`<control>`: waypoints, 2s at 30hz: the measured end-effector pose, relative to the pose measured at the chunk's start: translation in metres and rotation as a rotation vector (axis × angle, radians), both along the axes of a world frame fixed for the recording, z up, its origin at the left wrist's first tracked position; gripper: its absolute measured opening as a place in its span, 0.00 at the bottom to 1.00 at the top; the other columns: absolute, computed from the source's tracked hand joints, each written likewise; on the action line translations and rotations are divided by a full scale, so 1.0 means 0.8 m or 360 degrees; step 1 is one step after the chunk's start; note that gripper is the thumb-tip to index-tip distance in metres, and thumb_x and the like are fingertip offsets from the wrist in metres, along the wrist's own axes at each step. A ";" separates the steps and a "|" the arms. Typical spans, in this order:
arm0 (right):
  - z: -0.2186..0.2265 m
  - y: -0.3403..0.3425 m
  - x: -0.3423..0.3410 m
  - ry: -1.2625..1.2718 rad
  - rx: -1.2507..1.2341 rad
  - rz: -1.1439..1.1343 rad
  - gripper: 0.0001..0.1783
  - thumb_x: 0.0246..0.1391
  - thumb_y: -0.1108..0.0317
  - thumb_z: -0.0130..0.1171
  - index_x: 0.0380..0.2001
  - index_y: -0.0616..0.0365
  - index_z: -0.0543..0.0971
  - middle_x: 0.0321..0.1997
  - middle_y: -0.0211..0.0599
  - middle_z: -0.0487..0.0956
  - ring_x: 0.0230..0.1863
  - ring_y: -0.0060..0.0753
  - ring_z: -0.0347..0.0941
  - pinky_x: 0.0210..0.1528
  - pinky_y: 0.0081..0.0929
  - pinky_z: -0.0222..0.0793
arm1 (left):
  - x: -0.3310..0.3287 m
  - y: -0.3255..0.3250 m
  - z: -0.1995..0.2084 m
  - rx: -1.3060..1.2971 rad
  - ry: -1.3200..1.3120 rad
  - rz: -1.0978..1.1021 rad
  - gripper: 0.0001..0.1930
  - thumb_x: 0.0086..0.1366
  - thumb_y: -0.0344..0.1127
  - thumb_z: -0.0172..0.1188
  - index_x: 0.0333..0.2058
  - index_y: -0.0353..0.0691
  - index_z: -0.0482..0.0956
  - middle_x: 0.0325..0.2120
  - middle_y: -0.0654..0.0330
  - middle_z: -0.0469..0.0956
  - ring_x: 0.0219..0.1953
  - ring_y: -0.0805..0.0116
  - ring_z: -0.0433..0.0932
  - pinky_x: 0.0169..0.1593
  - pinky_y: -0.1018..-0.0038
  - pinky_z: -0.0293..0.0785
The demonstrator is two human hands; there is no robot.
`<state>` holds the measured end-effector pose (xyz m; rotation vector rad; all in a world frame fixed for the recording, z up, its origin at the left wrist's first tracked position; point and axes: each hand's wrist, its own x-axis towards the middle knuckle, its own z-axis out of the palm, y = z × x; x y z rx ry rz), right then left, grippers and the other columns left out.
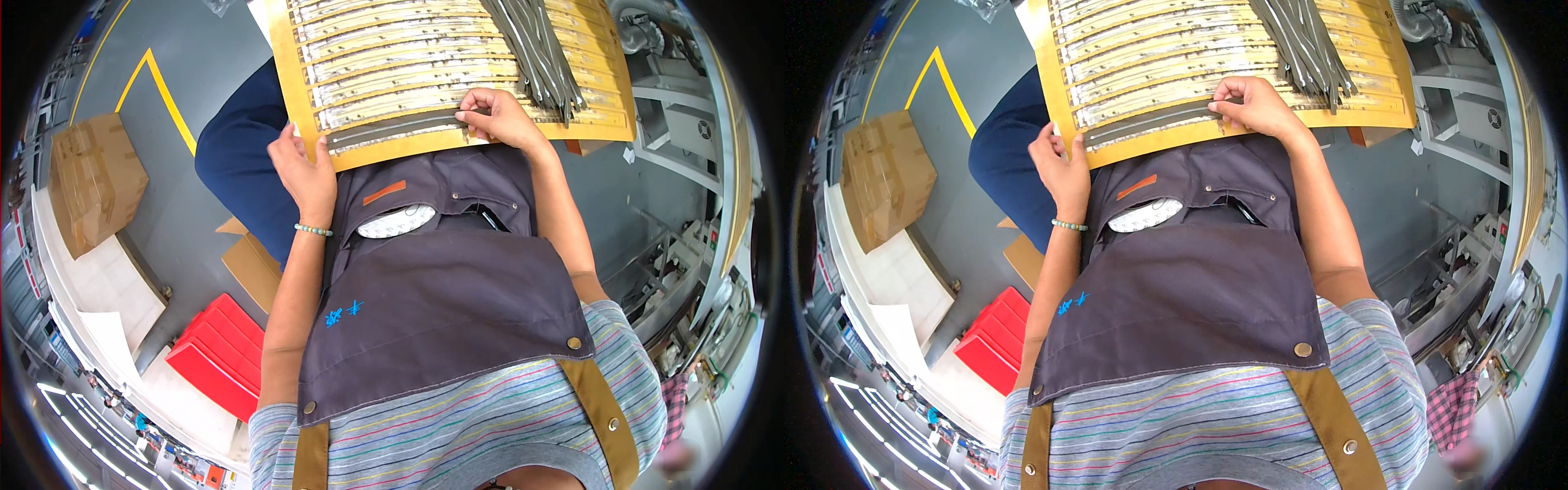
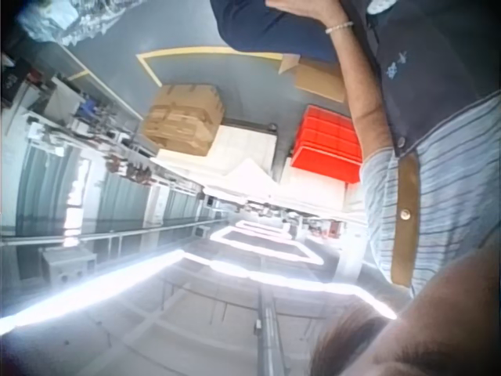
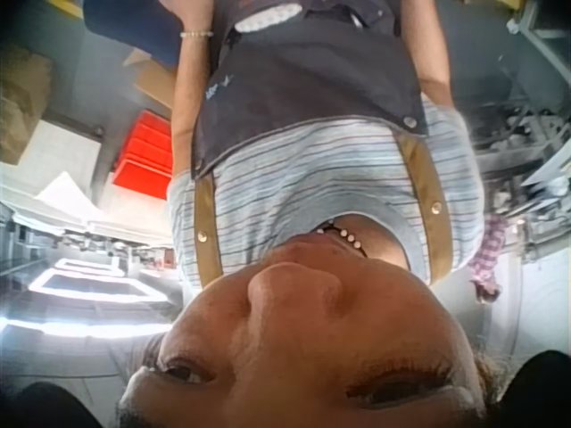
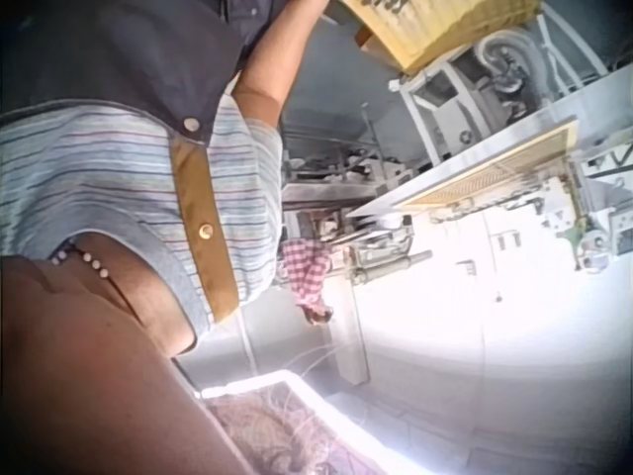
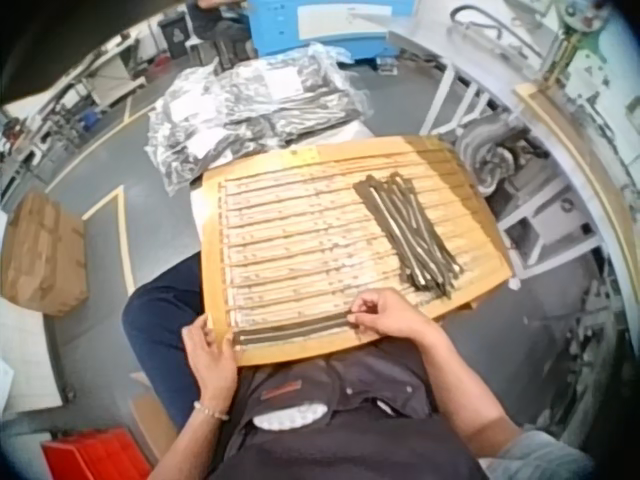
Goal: The worker is manually inserting leather strips into a template or jig for assembly.
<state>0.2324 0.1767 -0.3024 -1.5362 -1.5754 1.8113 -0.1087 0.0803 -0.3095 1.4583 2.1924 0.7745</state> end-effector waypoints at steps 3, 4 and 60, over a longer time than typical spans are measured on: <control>0.000 -0.005 0.001 0.0003 0.0035 -0.0018 0.09 0.66 0.65 0.69 0.36 0.55 0.79 0.24 0.21 0.77 0.23 0.10 0.71 0.24 0.15 0.63 | -0.003 0.000 -0.018 0.0253 0.0189 0.0059 0.40 0.62 0.36 0.75 0.67 0.25 0.64 0.61 0.38 0.65 0.65 0.44 0.66 0.65 0.58 0.66; -0.003 -0.007 -0.001 0.0023 0.0125 -0.0024 0.09 0.65 0.65 0.70 0.35 0.55 0.80 0.25 0.21 0.78 0.25 0.11 0.72 0.25 0.15 0.64 | -0.003 0.002 -0.026 0.0228 0.0156 0.0037 0.46 0.61 0.39 0.76 0.69 0.22 0.58 0.63 0.35 0.61 0.67 0.39 0.62 0.69 0.55 0.61; -0.008 -0.047 -0.005 -0.0668 0.0878 -0.0511 0.11 0.56 0.61 0.69 0.31 0.59 0.84 0.29 0.42 0.85 0.30 0.45 0.83 0.36 0.40 0.78 | 0.096 0.051 0.031 0.0438 0.0157 -0.1521 0.19 0.66 0.27 0.64 0.56 0.38 0.82 0.62 0.61 0.79 0.71 0.48 0.67 0.70 0.54 0.64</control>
